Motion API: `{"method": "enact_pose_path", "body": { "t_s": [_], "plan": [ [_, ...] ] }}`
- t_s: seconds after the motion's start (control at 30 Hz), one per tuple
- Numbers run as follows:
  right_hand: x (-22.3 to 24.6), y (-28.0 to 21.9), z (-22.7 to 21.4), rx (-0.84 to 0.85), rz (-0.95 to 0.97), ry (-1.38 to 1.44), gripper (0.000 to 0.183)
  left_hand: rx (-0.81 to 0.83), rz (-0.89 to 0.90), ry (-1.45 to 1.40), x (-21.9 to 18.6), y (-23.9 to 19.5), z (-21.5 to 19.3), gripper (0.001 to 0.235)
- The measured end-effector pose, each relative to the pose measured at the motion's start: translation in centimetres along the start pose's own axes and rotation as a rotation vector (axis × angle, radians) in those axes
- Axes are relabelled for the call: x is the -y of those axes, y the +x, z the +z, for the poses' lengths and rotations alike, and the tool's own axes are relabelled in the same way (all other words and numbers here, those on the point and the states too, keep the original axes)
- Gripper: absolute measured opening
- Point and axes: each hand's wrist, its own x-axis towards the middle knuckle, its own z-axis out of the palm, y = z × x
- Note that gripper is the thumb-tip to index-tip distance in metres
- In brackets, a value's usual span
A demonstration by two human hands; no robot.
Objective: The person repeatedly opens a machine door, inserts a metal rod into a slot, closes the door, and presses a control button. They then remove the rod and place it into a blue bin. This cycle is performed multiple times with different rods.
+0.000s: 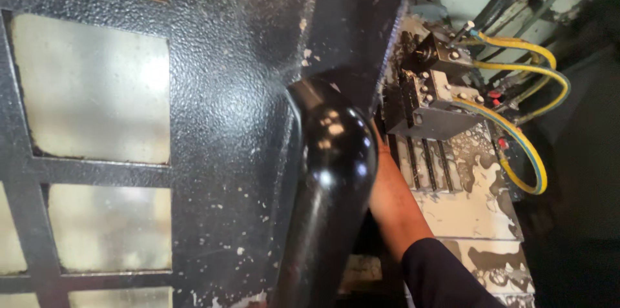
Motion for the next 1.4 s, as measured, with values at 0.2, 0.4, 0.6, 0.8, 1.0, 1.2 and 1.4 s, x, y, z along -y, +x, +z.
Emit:
{"method": "enact_pose_path", "body": {
  "t_s": [0.2, 0.4, 0.6, 0.8, 1.0, 1.2, 1.4],
  "plan": [
    [1.4, 5.5, 0.7, -0.054, -0.122, 0.170, 0.030, 0.013, 0.009, -0.004, -1.8, -1.6, -0.7, 0.035],
    [5.0, 2.2, 3.4, -0.287, -0.213, -0.060, 0.021, -0.318, 0.027, 0.071, -6.0, -2.7, -0.6, 0.036],
    [14.2, -13.4, 5.6, -0.087, -0.073, 0.160, 0.015, -0.486, 0.108, 0.111, -7.9, -2.3, -1.5, 0.044],
    [25.6, -31.8, 3.5, 0.155, -0.177, 0.157, 0.017, -0.592, 0.002, 0.104, -8.8, -2.5, 0.9, 0.051],
    [29.8, -48.5, -1.3, 0.079, -0.325, 0.045, 0.018, -0.649, -0.120, -0.386, -9.0, -3.2, 4.1, 0.077],
    [29.9, -62.8, -6.8, -0.334, -0.522, -0.230, 0.019, -0.764, -0.032, -0.615, -13.1, -1.5, 7.0, 0.085],
    [32.3, -68.2, -12.8, -0.816, -0.839, -0.318, 0.028, -0.634, -0.107, -0.618, -20.1, 0.1, 10.6, 0.084]
  ]
}}
